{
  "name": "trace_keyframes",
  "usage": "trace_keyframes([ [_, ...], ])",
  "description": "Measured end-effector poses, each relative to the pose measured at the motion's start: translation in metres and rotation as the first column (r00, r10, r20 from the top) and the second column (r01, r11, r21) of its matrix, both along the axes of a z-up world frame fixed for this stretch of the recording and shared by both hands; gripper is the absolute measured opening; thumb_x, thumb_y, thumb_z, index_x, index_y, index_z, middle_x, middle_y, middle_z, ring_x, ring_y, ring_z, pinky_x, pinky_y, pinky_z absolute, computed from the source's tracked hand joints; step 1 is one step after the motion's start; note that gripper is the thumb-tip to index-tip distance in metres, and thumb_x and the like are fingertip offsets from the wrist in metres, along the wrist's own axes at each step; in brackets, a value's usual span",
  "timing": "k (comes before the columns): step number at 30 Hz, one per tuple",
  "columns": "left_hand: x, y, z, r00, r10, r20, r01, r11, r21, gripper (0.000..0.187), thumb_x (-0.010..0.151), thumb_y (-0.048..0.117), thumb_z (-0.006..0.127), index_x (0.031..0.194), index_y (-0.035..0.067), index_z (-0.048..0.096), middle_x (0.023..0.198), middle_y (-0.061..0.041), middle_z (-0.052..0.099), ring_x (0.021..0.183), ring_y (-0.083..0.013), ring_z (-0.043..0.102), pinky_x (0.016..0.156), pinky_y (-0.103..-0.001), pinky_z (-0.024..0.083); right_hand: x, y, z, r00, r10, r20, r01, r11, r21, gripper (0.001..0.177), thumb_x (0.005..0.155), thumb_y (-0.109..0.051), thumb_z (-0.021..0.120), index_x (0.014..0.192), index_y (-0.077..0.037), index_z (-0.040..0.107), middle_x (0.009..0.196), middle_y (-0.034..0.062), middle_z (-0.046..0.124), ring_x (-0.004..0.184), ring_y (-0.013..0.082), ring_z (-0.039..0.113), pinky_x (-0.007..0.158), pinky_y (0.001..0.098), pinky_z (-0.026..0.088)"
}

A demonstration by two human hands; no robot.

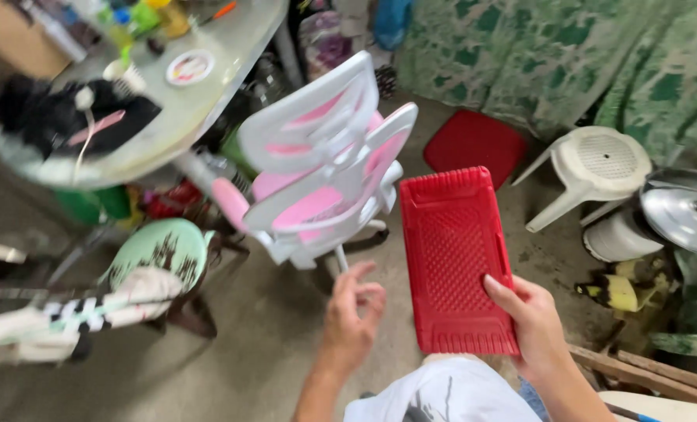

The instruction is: Repairing a pink desk chair using a socket wrench and screwdriver.

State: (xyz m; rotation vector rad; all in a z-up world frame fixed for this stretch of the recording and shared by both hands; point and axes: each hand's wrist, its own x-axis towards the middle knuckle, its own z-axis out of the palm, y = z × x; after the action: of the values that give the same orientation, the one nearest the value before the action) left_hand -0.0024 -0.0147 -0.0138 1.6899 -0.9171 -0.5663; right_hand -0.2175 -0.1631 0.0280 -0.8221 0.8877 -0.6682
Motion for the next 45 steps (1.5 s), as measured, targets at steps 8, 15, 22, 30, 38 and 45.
trace_keyframes([
  [8,-0.001,-0.140,-0.002,0.980,-0.172,0.098,0.166,0.984,0.068,0.062,0.099,0.035,0.064,0.149,0.004,0.045,0.145,-0.018,0.054,0.119,-0.0283,0.064,0.092,-0.037,0.056,-0.011,-0.110,-0.027,0.987,-0.122,-0.107,0.099,0.975,-0.197,0.034,0.087,-0.006,0.070,0.117,0.009,0.072,0.100,0.0156,0.078,0.079,0.0160,0.072,0.070,0.0315,0.060],
  [15,0.063,-0.290,0.019,0.979,0.115,0.170,-0.127,0.990,0.058,0.032,0.092,0.028,0.069,0.114,0.004,0.069,0.150,-0.016,0.055,0.127,-0.0299,0.065,0.102,-0.041,0.054,-0.029,-0.281,-0.054,0.981,-0.132,-0.138,0.103,0.974,-0.204,0.039,0.086,-0.004,0.073,0.121,0.011,0.071,0.104,0.0154,0.077,0.087,0.0168,0.071,0.078,0.0325,0.058],
  [22,0.096,-0.376,0.035,0.960,0.261,0.101,-0.279,0.928,0.248,0.027,0.092,0.029,0.067,0.094,0.002,0.073,0.142,-0.013,0.064,0.131,-0.0284,0.062,0.095,-0.042,0.059,-0.034,-0.420,-0.082,0.936,-0.097,-0.337,0.021,0.975,-0.223,0.047,0.080,-0.001,0.077,0.125,0.011,0.072,0.102,0.0190,0.079,0.086,0.0207,0.074,0.080,0.0346,0.059],
  [30,0.156,-0.471,0.000,0.867,0.346,0.359,-0.428,0.886,0.180,0.048,0.092,0.030,0.067,0.133,0.005,0.060,0.142,-0.020,0.056,0.137,-0.0393,0.048,0.111,-0.052,0.039,0.077,-0.518,-0.036,0.979,-0.049,-0.197,0.014,0.984,-0.178,0.048,0.079,-0.001,0.077,0.125,0.012,0.069,0.102,0.0196,0.078,0.085,0.0218,0.074,0.078,0.0359,0.061],
  [38,0.227,-0.561,-0.054,0.892,0.290,0.347,-0.435,0.761,0.481,0.033,0.085,0.035,0.071,0.106,0.009,0.069,0.108,-0.014,0.069,0.118,-0.0351,0.059,0.111,-0.050,0.037,0.169,-0.654,-0.048,0.944,-0.026,-0.329,-0.095,0.934,-0.344,0.049,0.078,0.003,0.077,0.125,0.011,0.070,0.104,0.0196,0.077,0.087,0.0198,0.071,0.079,0.0343,0.059],
  [45,0.285,-0.620,-0.022,0.910,0.359,0.208,-0.401,0.890,0.218,0.054,0.098,0.024,0.067,0.053,-0.001,0.051,0.067,-0.005,0.063,0.081,-0.0307,0.060,0.109,-0.041,0.049,0.269,-0.731,-0.029,0.966,0.055,-0.254,-0.138,0.937,-0.321,0.045,0.081,0.006,0.074,0.124,0.014,0.068,0.104,0.0217,0.076,0.085,0.0224,0.073,0.077,0.0384,0.061],
])
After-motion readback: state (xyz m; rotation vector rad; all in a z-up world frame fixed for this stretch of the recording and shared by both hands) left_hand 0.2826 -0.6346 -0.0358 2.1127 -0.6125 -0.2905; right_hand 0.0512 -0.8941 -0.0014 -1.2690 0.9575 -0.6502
